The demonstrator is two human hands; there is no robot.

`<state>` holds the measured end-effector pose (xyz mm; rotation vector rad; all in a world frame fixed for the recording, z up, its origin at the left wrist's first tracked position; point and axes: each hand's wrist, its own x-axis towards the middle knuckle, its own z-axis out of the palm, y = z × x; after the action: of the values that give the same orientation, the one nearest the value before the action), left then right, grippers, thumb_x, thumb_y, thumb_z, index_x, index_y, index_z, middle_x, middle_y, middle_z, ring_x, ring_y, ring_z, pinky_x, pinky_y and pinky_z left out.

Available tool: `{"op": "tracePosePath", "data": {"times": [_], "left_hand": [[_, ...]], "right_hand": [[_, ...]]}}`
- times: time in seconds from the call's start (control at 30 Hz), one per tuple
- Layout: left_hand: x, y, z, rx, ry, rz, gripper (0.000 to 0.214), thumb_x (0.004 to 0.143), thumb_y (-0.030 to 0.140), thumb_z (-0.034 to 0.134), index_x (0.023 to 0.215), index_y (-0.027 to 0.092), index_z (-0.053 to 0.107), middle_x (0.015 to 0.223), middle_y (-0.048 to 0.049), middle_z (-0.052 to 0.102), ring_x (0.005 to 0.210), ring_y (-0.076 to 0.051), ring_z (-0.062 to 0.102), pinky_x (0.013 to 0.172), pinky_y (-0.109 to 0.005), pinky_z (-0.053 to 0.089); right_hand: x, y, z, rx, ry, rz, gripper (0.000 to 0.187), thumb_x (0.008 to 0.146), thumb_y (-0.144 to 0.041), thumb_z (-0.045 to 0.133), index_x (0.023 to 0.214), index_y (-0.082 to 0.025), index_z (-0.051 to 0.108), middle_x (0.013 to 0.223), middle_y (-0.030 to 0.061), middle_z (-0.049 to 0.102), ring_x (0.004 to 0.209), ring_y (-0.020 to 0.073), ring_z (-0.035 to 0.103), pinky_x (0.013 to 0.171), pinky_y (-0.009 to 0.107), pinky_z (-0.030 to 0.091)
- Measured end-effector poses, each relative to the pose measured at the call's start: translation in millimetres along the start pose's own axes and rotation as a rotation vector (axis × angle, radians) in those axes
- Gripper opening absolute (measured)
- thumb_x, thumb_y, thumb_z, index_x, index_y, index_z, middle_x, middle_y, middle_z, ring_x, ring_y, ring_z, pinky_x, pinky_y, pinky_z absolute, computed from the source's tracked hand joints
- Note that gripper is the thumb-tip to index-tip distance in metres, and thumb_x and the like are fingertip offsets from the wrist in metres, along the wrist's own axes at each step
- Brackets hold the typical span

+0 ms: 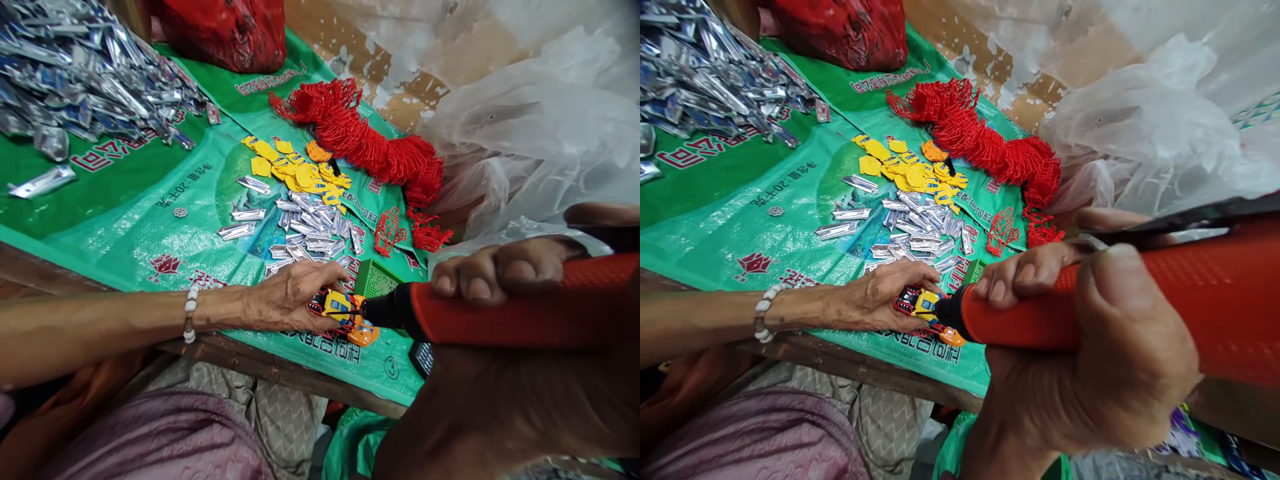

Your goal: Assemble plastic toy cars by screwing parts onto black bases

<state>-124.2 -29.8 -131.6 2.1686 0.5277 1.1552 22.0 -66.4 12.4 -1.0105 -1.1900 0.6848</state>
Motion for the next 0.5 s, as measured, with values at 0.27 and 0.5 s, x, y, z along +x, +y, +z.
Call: {"op": "tracePosePath", "data": {"times": [0.27, 0.5], "left_hand": [[2, 3, -4.0, -0.049, -0.060, -0.051, 0.043, 0.085, 0.038, 0.075, 0.116, 0.014, 0.056, 0.101, -0.0073, 0.070, 0.089, -0.019, 0.066, 0.080, -0.029, 0.052], [2, 1, -2.4, -0.030, -0.062, -0.041, 0.043, 0.086, 0.038, 0.076, 0.116, 0.015, 0.057, 0.101, -0.0072, 0.069, 0.089, -0.020, 0.065, 0.080, -0.030, 0.051]], "right_hand": [[-3, 0, -1, 0.001, -0.020, -0.004, 0.030, 0.095, -0.024, 0.051, 0.069, -0.027, 0.063, 0.066, 0.0000, 0.050, 0.054, 0.0129, 0.051, 0.051, 0.035, 0.046], [-2, -4, 10, -0.091, -0.197, -0.020, 0.027, 0.093, -0.025, 0.052, 0.067, -0.030, 0.057, 0.060, -0.0025, 0.046, 0.050, 0.0133, 0.048, 0.047, 0.033, 0.046]]}}
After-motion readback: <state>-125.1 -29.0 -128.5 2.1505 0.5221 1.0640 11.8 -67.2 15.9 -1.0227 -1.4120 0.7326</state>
